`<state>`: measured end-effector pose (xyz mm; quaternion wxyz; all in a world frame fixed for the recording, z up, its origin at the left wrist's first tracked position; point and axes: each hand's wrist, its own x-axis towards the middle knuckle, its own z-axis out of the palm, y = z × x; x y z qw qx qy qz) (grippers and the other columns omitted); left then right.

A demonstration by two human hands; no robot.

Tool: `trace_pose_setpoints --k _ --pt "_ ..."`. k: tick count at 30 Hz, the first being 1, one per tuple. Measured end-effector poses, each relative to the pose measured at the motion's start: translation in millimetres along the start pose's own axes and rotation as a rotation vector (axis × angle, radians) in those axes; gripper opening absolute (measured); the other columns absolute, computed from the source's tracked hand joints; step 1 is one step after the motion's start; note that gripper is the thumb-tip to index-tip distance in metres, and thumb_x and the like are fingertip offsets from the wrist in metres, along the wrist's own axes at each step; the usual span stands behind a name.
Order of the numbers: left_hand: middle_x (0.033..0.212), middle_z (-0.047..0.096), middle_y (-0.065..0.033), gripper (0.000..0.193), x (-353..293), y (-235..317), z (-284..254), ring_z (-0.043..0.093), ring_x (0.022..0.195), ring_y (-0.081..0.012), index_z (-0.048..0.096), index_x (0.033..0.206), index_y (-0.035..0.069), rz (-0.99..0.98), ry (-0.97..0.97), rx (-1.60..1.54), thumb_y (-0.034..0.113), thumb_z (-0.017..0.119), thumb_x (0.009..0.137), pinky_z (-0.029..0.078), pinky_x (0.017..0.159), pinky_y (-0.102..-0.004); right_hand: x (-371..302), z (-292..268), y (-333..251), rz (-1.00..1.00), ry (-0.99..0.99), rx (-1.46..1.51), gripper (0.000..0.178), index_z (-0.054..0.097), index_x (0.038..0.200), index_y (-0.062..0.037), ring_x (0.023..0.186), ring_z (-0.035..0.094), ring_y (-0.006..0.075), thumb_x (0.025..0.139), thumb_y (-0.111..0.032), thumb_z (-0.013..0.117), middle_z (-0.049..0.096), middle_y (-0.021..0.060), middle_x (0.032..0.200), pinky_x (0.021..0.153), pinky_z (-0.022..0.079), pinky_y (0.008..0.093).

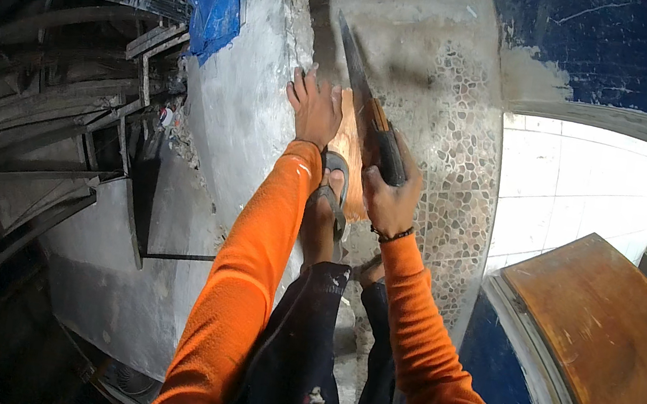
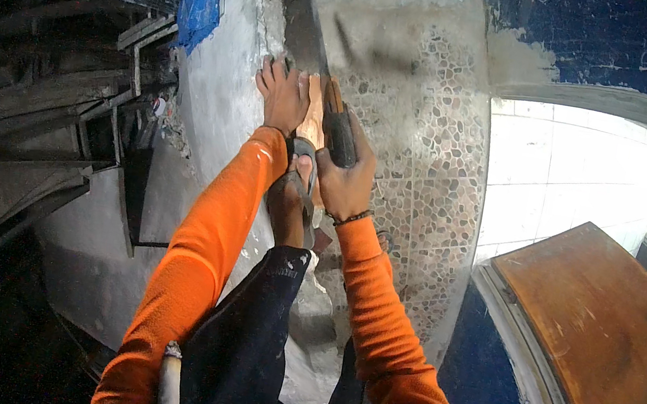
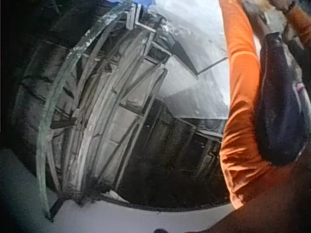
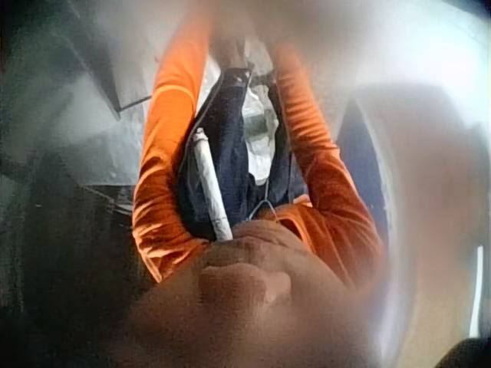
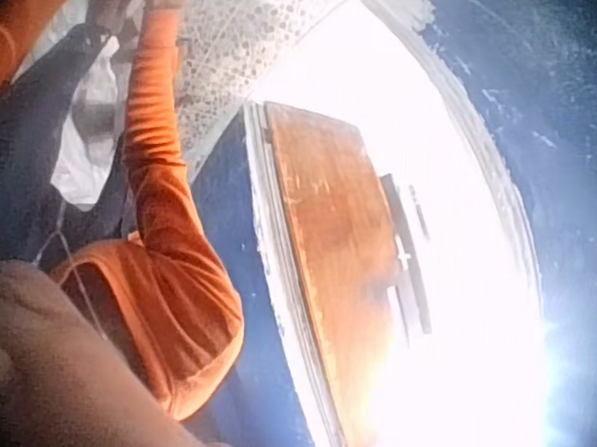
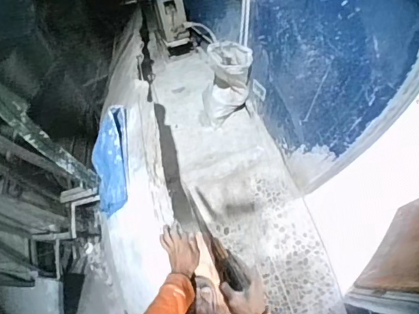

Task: The person carries a wooden plank and a hand saw into a cluttered room, places the plank on the floor, and saws it into smaller pieces. The person adjusts the plank and continues cutting until several pieces are separated.

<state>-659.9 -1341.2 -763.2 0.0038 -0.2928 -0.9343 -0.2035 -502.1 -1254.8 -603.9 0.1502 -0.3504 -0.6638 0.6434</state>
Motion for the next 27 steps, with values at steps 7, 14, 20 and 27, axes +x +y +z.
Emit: trace_pose_setpoints --k 7,14,20,27 --pt "0.139 0.045 -0.0232 0.035 -1.9 -0.4 -1.8 0.019 0.142 -0.0494 0.065 0.099 0.0 -0.08 0.09 -0.054 0.028 0.044 0.099 0.014 0.114 -0.0624 5.9 -3.0 -11.0 0.128 -0.071 0.061 0.058 0.048 0.133 0.0115 0.1 0.065 0.0188 0.082 -0.006 0.067 0.068 0.0176 0.113 0.089 0.051 0.0317" --pt "0.13 0.055 -0.0164 0.047 6.0 4.5 -8.1 0.013 0.146 -0.0476 0.069 0.108 -0.002 -0.127 -0.106 0.05 0.029 0.036 0.1 0.012 0.114 -0.0619 -2.7 11.4 -5.1 0.069 -0.035 0.036 0.064 0.043 0.139 0.0087 0.095 0.067 0.0192 0.08 -0.003 0.064 0.068 0.021 0.109 0.084 0.052 0.0324" --pt "0.126 0.06 -0.0153 0.048 15.7 9.5 -3.8 0.014 0.146 -0.0464 0.071 0.107 -0.002 -0.25 -0.112 0.043 0.028 0.035 0.099 0.012 0.115 -0.0616 17.9 22.6 -22.5 0.15 -0.058 -0.016 0.07 0.043 0.141 0.0056 0.094 0.068 0.023 0.075 -0.003 0.064 0.068 0.0219 0.105 0.084 0.052 0.0334" --pt "0.118 0.061 -0.0205 0.04 20.3 14.5 0.6 0.022 0.143 -0.0478 0.064 0.093 0.001 -0.325 -0.003 0.003 0.025 0.034 0.102 0.018 0.112 -0.0612 -26.4 39.2 -50.6 -0.052 -0.024 -0.287 0.077 0.036 0.146 0.0041 0.109 0.067 0.0339 0.075 -0.002 0.065 0.063 0.0285 0.119 0.093 0.051 0.0369"
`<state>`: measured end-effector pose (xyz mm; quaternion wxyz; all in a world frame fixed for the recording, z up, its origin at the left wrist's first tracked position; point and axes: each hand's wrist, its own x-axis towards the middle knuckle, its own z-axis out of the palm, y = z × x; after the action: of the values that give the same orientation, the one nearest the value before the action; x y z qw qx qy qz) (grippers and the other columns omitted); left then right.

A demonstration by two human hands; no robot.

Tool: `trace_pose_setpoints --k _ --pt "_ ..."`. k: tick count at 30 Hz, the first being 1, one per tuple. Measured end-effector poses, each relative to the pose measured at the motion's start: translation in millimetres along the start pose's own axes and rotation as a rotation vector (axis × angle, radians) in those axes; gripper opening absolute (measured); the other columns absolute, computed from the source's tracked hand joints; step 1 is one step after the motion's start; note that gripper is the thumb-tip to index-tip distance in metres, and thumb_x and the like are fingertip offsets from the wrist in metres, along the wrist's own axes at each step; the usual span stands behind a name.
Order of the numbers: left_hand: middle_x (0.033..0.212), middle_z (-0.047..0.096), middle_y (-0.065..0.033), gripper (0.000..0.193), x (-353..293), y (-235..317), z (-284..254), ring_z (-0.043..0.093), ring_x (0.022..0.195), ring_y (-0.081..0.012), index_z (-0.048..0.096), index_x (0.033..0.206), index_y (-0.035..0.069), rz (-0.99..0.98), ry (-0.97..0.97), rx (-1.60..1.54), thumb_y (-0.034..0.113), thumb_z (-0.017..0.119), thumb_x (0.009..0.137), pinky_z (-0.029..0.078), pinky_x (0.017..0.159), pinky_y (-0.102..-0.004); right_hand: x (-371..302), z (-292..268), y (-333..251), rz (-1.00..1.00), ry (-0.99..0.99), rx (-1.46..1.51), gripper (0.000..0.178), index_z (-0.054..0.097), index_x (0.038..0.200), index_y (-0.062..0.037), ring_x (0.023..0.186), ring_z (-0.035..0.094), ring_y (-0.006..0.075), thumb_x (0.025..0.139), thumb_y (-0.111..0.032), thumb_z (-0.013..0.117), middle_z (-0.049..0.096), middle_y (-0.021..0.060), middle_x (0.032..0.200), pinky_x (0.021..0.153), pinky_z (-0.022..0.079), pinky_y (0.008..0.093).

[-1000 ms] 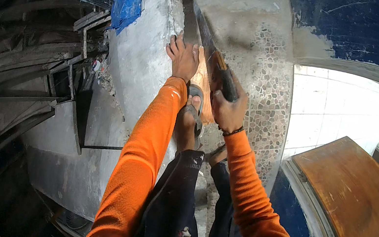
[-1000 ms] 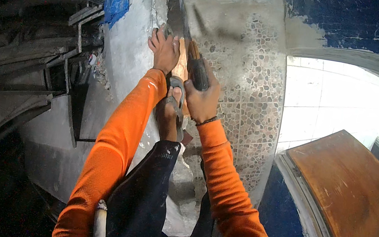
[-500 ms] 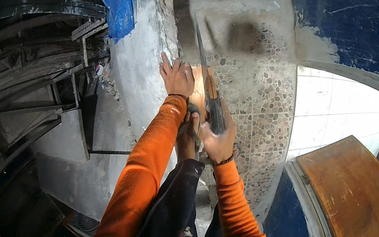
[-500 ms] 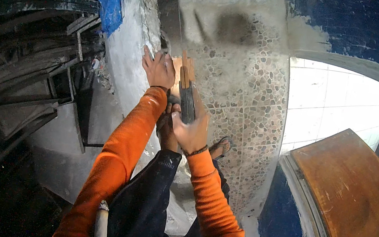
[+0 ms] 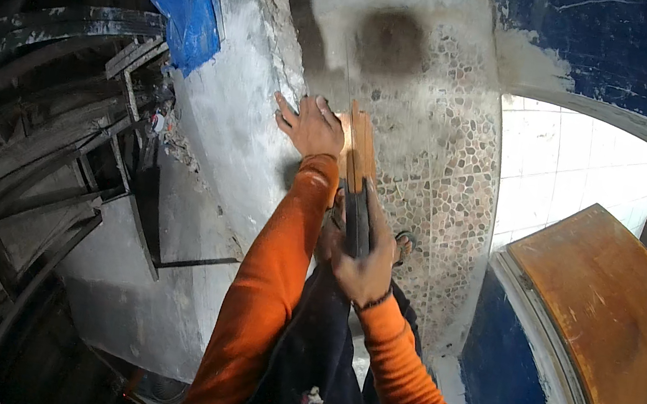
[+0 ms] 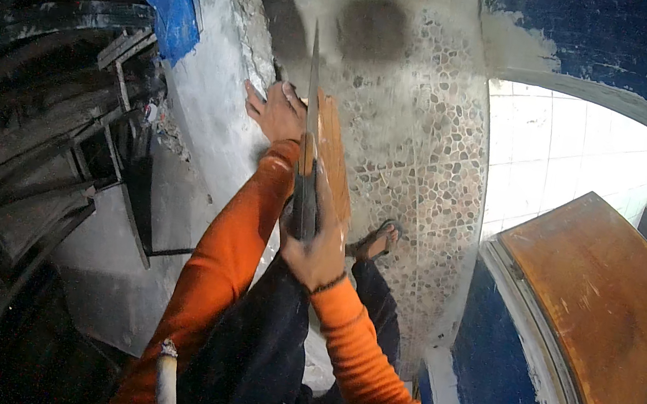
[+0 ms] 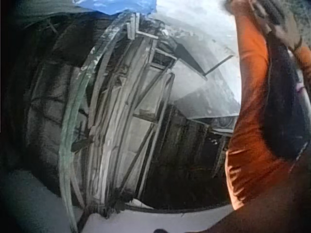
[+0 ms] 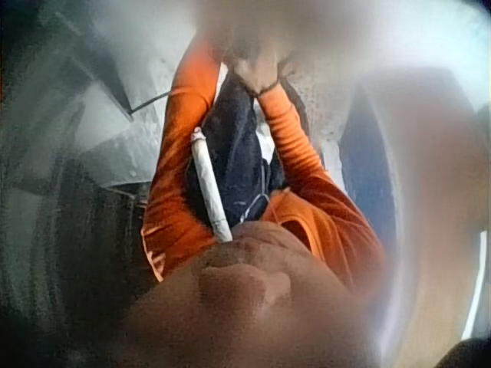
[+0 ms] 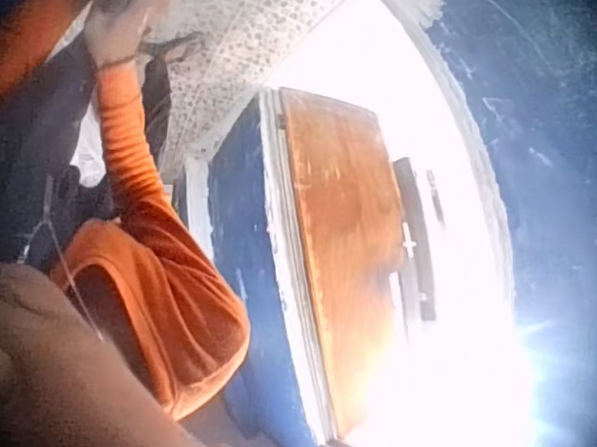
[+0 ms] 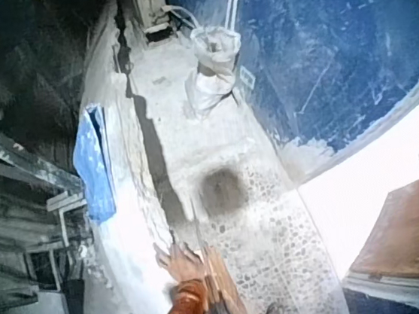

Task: The person carries a wooden plank and a hand saw into a cluttered room, places the plank on the floor, and saws it into smaller pieces. The person adjusts the plank and continues cutting until several pieces are separated.

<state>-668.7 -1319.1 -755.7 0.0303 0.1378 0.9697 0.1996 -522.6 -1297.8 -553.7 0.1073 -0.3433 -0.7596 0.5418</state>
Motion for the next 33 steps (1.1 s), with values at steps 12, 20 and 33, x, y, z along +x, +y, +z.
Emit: trace_pose_setpoints --k 12,20,33 --pt "0.12 0.06 -0.0201 0.037 7.1 -11.4 10.4 0.015 0.142 -0.0559 0.066 0.101 0.002 0.145 0.039 0.04 0.026 0.038 0.1 0.015 0.111 -0.0662 -95.2 -85.2 -31.7 0.405 -0.28 0.196 0.083 0.03 0.148 0.0052 0.102 0.07 0.0264 0.072 0.0 0.064 0.065 0.0248 0.119 0.09 0.05 0.0317" --pt "0.151 0.02 -0.0387 0.061 8.2 0.0 4.0 0.008 0.146 -0.0466 0.069 0.107 0.0 -0.056 -0.21 -0.063 0.05 0.035 0.099 0.01 0.116 -0.062 -80.0 -89.1 -38.8 0.314 -0.161 0.116 0.067 0.039 0.142 0.0087 0.099 0.071 0.0275 0.086 -0.019 0.064 0.068 0.026 0.113 0.085 0.052 0.0281" --pt "0.078 0.07 -0.0171 0.056 15.7 -49.5 14.2 0.066 0.088 -0.0266 0.067 0.068 -0.003 0.341 -0.198 0.041 0.028 0.038 0.104 0.01 0.124 -0.0491 -109.3 -66.2 -32.8 0.334 -0.078 0.178 0.062 0.043 0.141 0.008 0.096 0.071 0.0333 0.084 -0.013 0.056 0.064 0.0273 0.122 0.086 0.052 0.0322"
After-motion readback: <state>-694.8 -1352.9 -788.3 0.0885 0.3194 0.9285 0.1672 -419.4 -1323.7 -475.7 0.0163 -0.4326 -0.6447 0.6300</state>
